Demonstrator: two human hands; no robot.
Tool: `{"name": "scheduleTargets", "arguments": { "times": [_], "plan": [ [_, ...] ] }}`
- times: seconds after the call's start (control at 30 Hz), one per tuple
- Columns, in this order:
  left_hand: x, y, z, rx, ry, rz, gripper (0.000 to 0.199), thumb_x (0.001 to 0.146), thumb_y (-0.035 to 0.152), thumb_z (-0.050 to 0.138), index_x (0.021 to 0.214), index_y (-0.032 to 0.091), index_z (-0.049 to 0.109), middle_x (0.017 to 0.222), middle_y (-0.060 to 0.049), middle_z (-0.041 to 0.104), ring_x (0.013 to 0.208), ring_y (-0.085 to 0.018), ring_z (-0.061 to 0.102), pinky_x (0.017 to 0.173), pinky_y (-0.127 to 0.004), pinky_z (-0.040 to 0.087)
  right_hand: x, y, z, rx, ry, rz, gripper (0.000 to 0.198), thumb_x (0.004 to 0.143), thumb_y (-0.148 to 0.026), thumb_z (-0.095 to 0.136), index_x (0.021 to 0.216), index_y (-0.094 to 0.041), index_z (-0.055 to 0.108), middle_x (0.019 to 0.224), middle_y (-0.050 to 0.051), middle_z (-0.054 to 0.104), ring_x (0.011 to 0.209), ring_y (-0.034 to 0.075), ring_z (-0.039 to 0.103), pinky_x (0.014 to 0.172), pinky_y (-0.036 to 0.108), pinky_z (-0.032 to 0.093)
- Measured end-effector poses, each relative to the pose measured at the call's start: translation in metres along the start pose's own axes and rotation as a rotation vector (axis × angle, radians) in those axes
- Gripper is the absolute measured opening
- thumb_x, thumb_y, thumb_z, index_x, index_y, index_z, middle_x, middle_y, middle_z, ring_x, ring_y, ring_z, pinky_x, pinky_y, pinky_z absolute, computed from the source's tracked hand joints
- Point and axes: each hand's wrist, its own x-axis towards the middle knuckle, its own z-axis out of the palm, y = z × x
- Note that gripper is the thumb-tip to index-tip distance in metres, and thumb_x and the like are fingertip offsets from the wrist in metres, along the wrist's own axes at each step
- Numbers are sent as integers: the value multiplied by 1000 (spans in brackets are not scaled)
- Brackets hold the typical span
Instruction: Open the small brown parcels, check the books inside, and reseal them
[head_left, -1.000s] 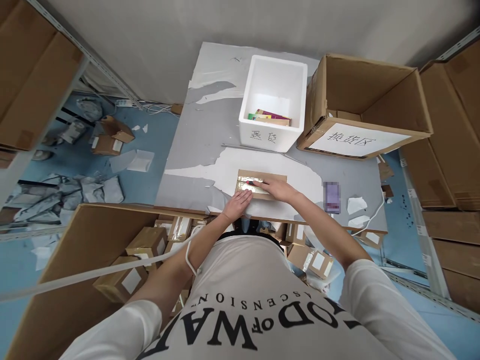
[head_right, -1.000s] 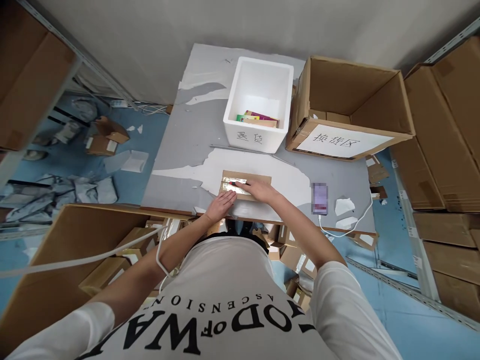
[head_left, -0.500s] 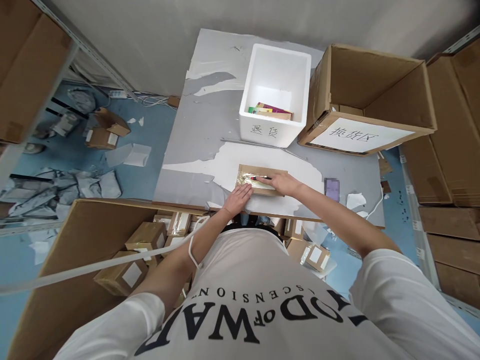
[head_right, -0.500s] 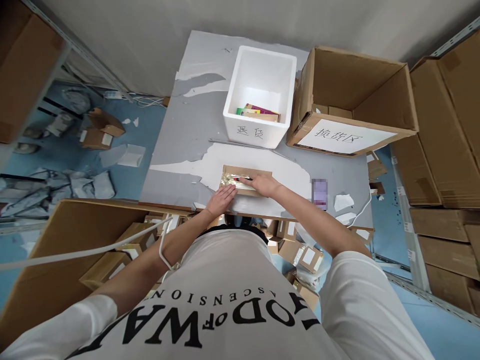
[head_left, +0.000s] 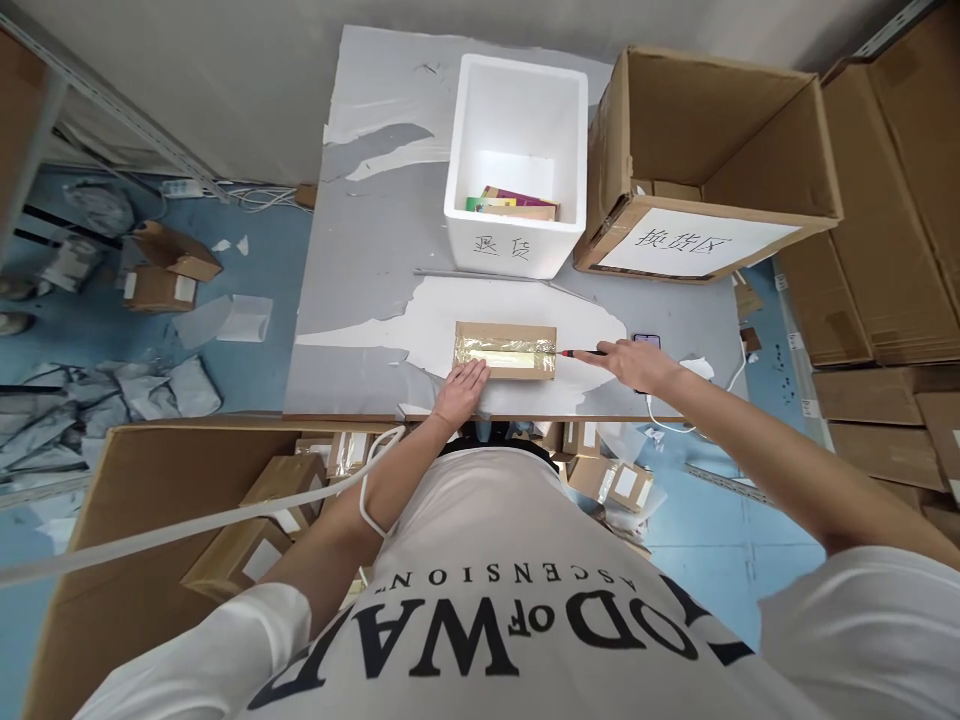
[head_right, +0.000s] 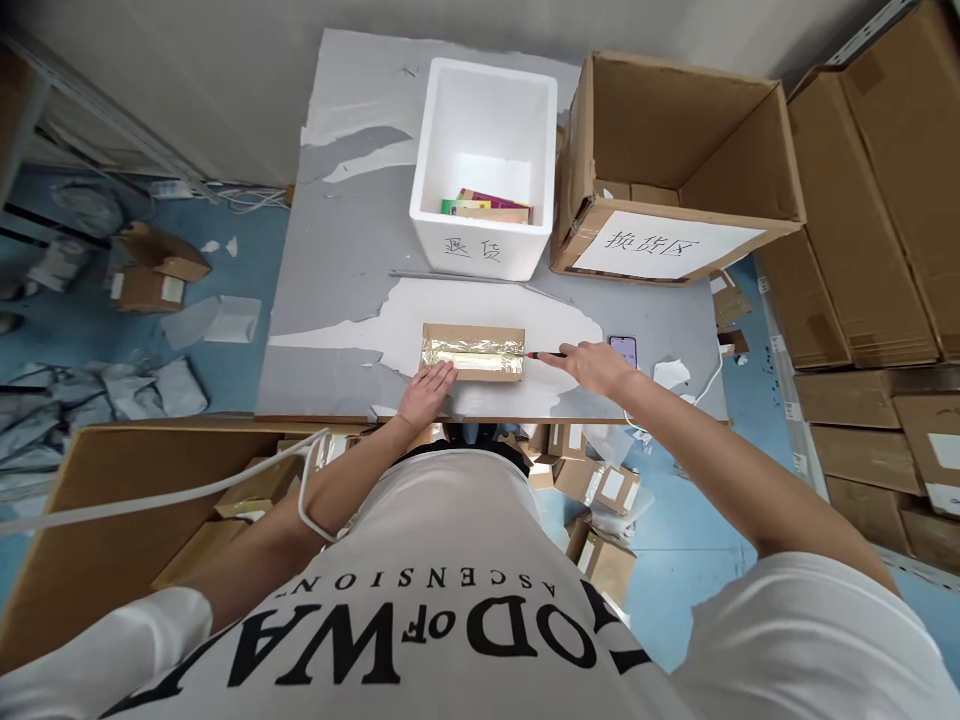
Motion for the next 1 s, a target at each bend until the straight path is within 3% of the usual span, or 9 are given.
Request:
{"name": "scheduleTargets", "arguments": {
  "times": [0.27,0.4,0.47,0.53,0.67,0.77,0.87,1.0],
  "plan": [
    [2,3,-7,-3,-48,-32,57,86,3,33,140,15,47,143,-11,49,138,-22,39,112,-43,35,-26,20,19,155,162,1,68,85,-12,45,145,-42,36,95,7,64,71,18,58,58,26,36],
    [4,6,-9,3,-31,-37,51,89,8,35,137,15,51,141,-12,52,136,-24,43,110,-42,35,-55,25,48,527,462,241,54,95,-32,34,148,-29,34,103,10,66,82,22,61,63,30,47],
    [5,8,-12,7,-16,-34,46,92,13,35,134,14,53,140,-12,53,135,-24,45,108,-42,36,-55,8,67,810,574,389,61,94,-42,34,151,-20,28,103,12,67,81,22,63,66,33,52],
    [7,11,-18,3,-2,-35,42,95,21,36,131,14,56,137,-12,56,132,-25,48,105,-41,37,-44,-20,85,1106,566,480,73,92,-49,38,154,-14,17,93,11,69,69,20,63,62,33,54],
    [16,11,-34,2,-18,-63,41,94,38,45,127,18,57,128,-14,62,120,-27,56,103,-45,34,-12,-79,104,1439,539,508,74,90,-50,39,153,-17,20,81,5,65,60,15,58,54,28,53],
    [28,5,-43,30,-50,-61,59,83,48,60,132,17,52,129,-18,58,120,-32,53,105,-49,30,2,-101,110,1528,528,505,70,90,-49,38,153,-20,24,74,1,60,58,12,53,49,24,51],
    [41,-5,-47,50,-51,-112,81,72,57,68,138,16,47,137,-22,48,128,-38,43,107,-52,26,8,-105,111,1610,533,508,70,90,-47,38,153,-21,22,81,2,61,58,11,51,47,23,49],
    [60,-17,-46,54,-94,-131,113,59,72,69,148,14,30,154,-24,23,143,-44,16,112,-58,12,11,-101,110,1657,530,489,71,89,-47,40,153,-23,20,98,5,62,59,9,50,46,22,48]
  ]
}}
